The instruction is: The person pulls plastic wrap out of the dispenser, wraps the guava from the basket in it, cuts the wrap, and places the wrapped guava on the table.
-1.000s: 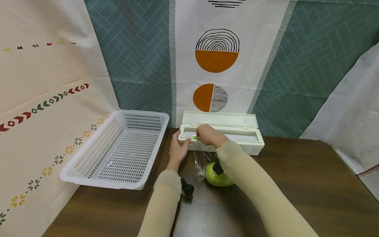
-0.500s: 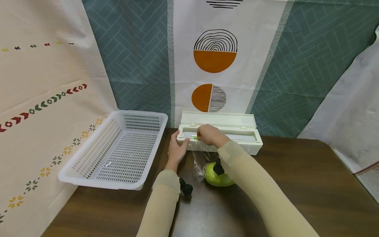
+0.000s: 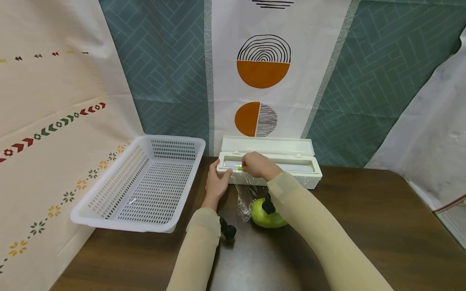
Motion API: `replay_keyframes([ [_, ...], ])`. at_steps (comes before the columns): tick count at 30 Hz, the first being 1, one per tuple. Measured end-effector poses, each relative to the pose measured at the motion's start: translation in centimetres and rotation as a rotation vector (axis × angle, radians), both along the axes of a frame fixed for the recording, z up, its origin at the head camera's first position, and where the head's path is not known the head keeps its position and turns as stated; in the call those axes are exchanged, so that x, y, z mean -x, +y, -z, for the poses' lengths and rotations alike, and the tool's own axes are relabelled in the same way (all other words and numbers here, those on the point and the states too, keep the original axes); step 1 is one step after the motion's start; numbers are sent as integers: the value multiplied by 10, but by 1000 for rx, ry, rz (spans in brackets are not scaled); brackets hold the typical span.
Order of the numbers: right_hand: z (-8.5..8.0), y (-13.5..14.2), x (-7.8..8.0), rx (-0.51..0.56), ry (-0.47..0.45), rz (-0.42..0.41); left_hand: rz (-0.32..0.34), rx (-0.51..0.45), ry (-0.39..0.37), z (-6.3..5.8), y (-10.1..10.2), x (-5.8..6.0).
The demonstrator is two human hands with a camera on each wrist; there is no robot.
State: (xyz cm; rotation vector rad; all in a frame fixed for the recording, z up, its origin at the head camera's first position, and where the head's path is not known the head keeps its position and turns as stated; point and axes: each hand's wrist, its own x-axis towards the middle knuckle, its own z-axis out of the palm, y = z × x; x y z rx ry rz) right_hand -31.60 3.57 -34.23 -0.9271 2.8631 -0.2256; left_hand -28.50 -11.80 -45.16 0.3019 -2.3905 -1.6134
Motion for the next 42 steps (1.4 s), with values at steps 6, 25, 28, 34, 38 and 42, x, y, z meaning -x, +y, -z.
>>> replay_keyframes([
  [6,-1,1,-1,-4,-13,5,4,1,2,0,0,0],
  [25,-3,6,-3,7,-7,-15,7,-10,3,0,2,0],
  [28,-2,7,-2,11,-2,-19,6,-12,2,0,1,-1],
  [34,-1,9,0,12,-10,-17,5,-18,-5,-2,0,-1],
  [38,-1,10,-1,0,-19,18,6,-18,-6,-2,0,-1],
  [42,-1,11,-2,-19,-14,51,9,-22,-6,-1,0,-1],
])
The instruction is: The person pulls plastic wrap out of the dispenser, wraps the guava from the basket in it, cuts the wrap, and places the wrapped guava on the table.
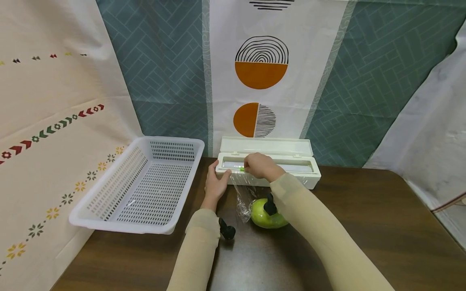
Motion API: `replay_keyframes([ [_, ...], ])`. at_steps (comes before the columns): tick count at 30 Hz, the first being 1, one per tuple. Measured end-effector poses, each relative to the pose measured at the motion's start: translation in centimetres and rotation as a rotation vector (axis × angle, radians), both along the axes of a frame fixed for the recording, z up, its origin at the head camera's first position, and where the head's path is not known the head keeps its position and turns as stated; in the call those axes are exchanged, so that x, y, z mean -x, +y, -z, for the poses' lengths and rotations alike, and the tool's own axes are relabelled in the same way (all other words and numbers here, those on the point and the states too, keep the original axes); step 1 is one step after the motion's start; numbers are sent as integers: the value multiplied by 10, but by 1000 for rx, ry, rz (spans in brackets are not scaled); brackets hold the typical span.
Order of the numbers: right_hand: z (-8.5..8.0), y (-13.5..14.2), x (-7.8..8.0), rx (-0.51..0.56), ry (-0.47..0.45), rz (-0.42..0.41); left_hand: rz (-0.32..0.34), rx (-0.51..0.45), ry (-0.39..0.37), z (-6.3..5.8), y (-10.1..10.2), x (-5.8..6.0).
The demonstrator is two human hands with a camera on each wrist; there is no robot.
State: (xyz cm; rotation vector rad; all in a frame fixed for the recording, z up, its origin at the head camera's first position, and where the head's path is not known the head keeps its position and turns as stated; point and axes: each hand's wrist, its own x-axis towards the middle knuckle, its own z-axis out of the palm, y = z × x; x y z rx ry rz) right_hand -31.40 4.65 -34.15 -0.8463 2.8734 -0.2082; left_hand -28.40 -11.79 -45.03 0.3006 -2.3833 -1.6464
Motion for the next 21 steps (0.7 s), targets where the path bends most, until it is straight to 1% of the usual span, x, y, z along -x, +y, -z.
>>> replay_keyframes([
  [6,1,1,0,8,7,5,4,-4,2,2,-1,1],
  [21,2,4,2,4,17,6,3,-7,5,1,-1,1],
])
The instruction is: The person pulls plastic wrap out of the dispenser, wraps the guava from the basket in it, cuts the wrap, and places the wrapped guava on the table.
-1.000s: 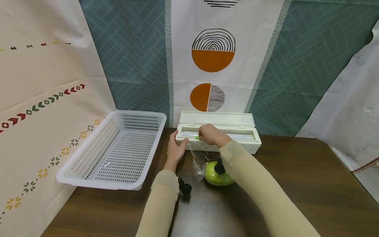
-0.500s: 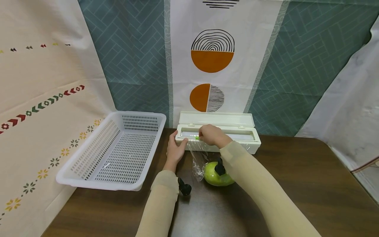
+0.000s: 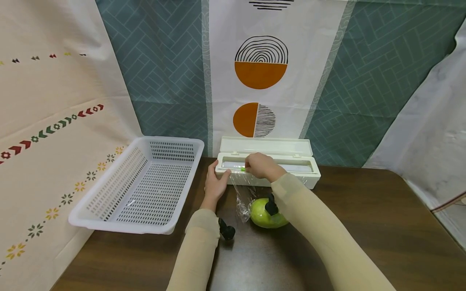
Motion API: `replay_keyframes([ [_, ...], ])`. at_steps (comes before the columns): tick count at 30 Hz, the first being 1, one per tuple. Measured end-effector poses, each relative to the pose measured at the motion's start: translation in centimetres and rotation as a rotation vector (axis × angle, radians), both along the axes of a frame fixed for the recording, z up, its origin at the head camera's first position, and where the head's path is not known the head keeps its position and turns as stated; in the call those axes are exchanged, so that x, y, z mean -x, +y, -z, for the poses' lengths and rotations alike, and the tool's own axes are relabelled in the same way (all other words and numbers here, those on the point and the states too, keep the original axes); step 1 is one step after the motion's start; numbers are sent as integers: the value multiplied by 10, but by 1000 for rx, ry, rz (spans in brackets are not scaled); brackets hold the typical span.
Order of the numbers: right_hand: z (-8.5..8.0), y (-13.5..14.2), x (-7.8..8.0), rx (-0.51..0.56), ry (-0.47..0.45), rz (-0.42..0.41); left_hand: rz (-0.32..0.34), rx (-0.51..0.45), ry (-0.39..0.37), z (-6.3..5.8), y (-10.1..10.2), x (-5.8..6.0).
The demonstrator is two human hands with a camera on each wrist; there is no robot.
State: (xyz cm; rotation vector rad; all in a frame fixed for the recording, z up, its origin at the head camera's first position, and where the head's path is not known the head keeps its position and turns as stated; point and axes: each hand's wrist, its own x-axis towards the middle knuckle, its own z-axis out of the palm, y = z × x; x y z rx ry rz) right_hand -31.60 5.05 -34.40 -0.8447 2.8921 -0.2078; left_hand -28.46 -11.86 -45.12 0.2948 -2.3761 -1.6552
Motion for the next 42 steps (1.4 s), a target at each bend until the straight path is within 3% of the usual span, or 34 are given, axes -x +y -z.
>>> replay_keyframes([
  [42,-2,11,-2,3,-30,10,12,1,-12,-2,1,-3],
])
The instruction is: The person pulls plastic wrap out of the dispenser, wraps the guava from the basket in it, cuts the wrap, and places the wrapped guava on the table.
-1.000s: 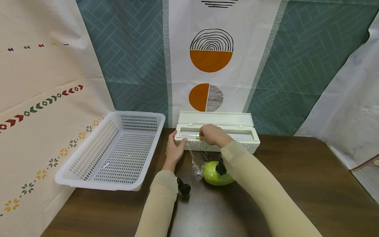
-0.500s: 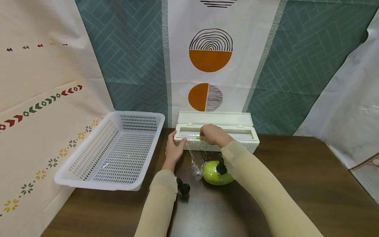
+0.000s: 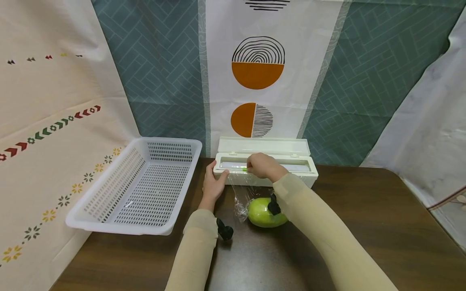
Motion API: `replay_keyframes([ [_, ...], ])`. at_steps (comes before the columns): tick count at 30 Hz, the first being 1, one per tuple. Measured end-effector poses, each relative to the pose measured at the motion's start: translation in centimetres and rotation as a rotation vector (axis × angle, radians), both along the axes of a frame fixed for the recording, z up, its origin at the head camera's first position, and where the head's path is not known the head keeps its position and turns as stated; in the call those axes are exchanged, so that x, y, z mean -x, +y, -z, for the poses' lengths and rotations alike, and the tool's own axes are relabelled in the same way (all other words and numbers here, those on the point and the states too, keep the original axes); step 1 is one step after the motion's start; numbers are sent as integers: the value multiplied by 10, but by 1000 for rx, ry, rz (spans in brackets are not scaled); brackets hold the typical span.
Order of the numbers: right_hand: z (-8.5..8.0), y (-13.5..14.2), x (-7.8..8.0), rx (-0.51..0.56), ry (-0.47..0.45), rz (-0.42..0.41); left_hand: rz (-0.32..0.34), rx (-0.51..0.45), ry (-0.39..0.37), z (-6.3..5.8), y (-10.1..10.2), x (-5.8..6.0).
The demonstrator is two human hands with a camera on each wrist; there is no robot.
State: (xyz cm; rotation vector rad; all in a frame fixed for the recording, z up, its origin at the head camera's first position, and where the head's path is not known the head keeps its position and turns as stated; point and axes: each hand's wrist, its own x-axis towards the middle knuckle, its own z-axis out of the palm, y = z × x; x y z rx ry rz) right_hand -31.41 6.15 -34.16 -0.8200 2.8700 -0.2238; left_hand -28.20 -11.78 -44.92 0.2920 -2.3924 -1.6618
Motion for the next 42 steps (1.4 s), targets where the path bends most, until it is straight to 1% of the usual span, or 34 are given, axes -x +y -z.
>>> replay_keyframes([
  [21,-2,4,-1,-10,2,0,-20,4,-2,2,-1,1],
  [32,-1,6,1,-1,2,-9,-22,10,-7,2,0,2],
  [42,-4,7,-1,-11,-7,-4,-21,8,-5,2,0,2],
])
